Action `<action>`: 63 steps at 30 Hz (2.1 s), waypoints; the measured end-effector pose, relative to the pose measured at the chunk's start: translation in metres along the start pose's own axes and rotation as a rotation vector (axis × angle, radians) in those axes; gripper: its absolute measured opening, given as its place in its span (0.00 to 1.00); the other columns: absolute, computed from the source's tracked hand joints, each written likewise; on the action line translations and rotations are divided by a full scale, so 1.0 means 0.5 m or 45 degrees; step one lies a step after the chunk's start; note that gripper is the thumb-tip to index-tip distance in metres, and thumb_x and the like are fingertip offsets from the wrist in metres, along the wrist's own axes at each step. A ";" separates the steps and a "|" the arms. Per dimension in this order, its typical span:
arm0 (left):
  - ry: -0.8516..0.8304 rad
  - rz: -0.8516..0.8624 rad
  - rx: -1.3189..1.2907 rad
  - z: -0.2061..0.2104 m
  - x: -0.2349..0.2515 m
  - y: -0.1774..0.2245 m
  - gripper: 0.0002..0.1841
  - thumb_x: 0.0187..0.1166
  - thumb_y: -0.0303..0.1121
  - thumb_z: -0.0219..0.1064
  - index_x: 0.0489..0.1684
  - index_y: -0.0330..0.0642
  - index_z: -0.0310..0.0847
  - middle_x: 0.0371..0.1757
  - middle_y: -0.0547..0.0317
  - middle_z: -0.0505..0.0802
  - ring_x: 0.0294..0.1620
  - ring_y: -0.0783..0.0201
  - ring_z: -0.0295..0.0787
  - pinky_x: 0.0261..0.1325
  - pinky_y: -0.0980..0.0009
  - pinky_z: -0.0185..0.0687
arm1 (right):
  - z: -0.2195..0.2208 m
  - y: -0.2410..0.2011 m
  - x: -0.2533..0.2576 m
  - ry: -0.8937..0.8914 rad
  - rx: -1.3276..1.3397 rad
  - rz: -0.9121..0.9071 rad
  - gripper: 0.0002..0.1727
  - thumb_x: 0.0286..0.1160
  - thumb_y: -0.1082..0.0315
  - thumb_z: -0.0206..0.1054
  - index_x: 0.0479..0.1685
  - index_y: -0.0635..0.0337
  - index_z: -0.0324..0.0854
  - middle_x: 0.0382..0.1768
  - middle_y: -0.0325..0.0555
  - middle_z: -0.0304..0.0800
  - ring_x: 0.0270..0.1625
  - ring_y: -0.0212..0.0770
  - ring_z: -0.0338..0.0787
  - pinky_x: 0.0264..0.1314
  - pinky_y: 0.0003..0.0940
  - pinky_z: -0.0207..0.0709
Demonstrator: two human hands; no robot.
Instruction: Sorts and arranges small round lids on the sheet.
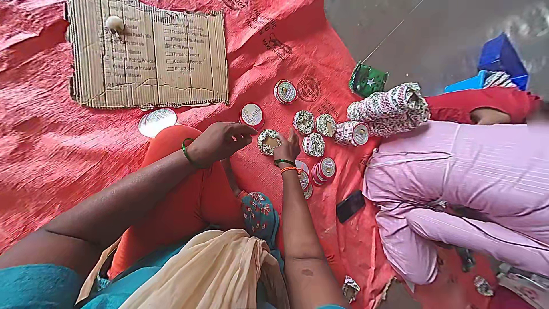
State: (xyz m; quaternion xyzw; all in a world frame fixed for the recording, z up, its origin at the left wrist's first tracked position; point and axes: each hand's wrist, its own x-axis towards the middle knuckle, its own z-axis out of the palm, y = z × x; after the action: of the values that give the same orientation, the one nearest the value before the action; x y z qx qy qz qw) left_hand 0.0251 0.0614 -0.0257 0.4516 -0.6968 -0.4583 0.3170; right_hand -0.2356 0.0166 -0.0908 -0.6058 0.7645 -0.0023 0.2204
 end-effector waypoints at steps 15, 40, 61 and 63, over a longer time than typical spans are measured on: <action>-0.144 0.078 0.151 0.015 0.007 -0.008 0.13 0.87 0.32 0.62 0.59 0.41 0.91 0.46 0.52 0.96 0.43 0.59 0.94 0.50 0.56 0.88 | 0.043 -0.047 -0.028 -0.054 -0.152 -0.129 0.24 0.74 0.73 0.69 0.71 0.50 0.86 0.94 0.57 0.49 0.96 0.64 0.41 0.90 0.71 0.36; -0.307 -0.145 0.225 0.015 0.034 -0.009 0.15 0.90 0.35 0.60 0.65 0.42 0.88 0.51 0.49 0.96 0.50 0.52 0.94 0.61 0.47 0.83 | 0.057 0.084 -0.108 0.267 -0.043 0.023 0.32 0.65 0.84 0.64 0.71 0.46 0.87 0.91 0.63 0.56 0.93 0.68 0.51 0.87 0.71 0.45; 0.320 -0.446 0.449 0.234 0.063 -0.158 0.09 0.87 0.37 0.63 0.50 0.58 0.91 0.35 0.72 0.93 0.35 0.73 0.89 0.46 0.64 0.89 | 0.114 0.115 -0.092 0.417 0.232 -0.157 0.38 0.58 0.89 0.65 0.79 0.68 0.74 0.78 0.59 0.80 0.83 0.69 0.71 0.85 0.68 0.56; 0.324 -0.480 0.464 0.238 0.066 -0.159 0.08 0.86 0.37 0.64 0.51 0.59 0.91 0.35 0.73 0.93 0.34 0.73 0.89 0.46 0.64 0.89 | 0.113 0.117 -0.102 0.396 0.194 -0.160 0.38 0.60 0.87 0.66 0.80 0.65 0.74 0.77 0.57 0.81 0.85 0.69 0.68 0.86 0.69 0.51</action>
State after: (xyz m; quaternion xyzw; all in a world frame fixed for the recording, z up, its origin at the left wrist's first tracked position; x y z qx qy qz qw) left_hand -0.0627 0.0595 -0.1432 0.6765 -0.6260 -0.3160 0.2250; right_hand -0.2618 0.0944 -0.1404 -0.6263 0.7476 -0.1677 0.1442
